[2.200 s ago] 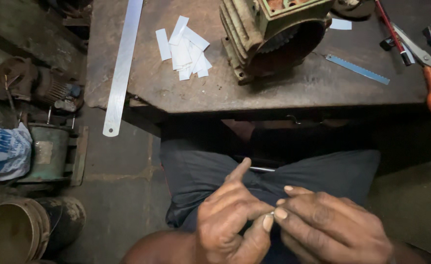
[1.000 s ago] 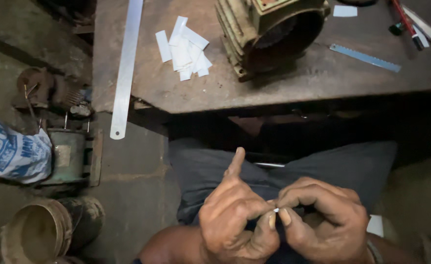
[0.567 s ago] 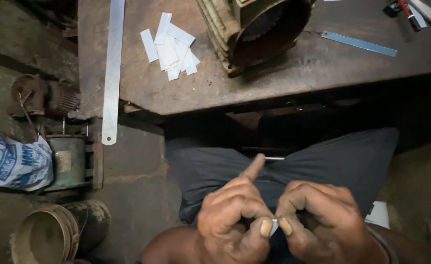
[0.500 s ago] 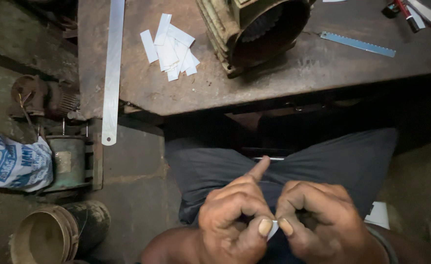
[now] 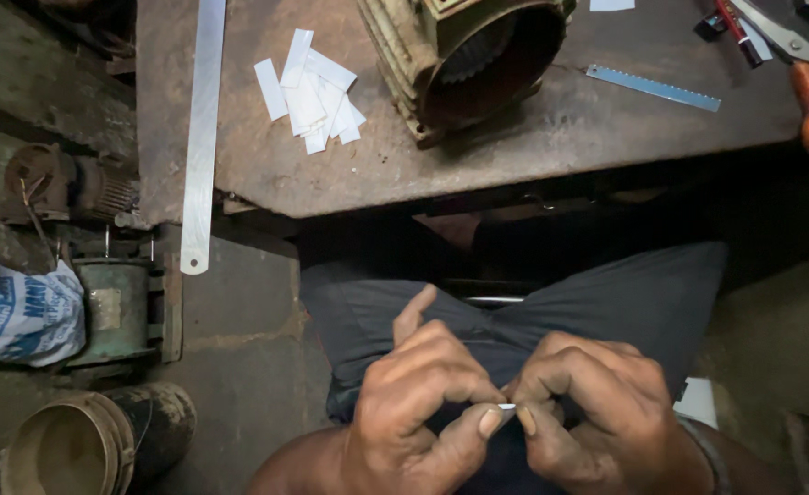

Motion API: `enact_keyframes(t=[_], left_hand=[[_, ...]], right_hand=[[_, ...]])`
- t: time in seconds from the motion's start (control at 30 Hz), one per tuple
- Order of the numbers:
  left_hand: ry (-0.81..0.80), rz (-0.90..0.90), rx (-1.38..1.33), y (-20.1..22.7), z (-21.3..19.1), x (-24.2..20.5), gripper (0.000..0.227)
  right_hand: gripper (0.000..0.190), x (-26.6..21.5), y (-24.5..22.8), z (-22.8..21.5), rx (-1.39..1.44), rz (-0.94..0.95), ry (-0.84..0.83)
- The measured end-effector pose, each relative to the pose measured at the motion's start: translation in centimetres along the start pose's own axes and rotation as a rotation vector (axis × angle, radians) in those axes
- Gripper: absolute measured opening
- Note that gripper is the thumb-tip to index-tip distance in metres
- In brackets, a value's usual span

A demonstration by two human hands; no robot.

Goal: The person folds small rectangular strips of white material and inserts them into the slots of an electric motor stator using their hands.

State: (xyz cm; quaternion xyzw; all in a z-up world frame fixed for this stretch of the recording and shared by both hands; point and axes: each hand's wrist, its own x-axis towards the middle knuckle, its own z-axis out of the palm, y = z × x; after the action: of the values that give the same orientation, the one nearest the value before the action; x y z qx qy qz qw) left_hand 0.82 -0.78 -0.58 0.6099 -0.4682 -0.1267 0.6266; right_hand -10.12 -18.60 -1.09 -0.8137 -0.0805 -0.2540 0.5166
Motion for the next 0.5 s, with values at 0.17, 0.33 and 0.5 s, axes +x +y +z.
enact_keyframes(t=[0.17, 0.33, 0.5], left_hand=[[-0.103, -0.104, -0.193, -0.4, -0.2, -0.4, 0.016], [-0.192, -0.133, -0.381, -1.0, -0.1, -0.6, 0.019], [-0.132, -0.088, -0.241, -0.8, -0.1, -0.5, 0.015]], right_hand=[[0.009, -0.2, 0.1, -0.4, 0.138, 0.055, -0.095], [0.009, 0.0, 0.7, -1.1, 0.35, 0.121, -0.241], [0.013, -0.1, 0.8, -0.8, 0.342, 0.181, -0.179]])
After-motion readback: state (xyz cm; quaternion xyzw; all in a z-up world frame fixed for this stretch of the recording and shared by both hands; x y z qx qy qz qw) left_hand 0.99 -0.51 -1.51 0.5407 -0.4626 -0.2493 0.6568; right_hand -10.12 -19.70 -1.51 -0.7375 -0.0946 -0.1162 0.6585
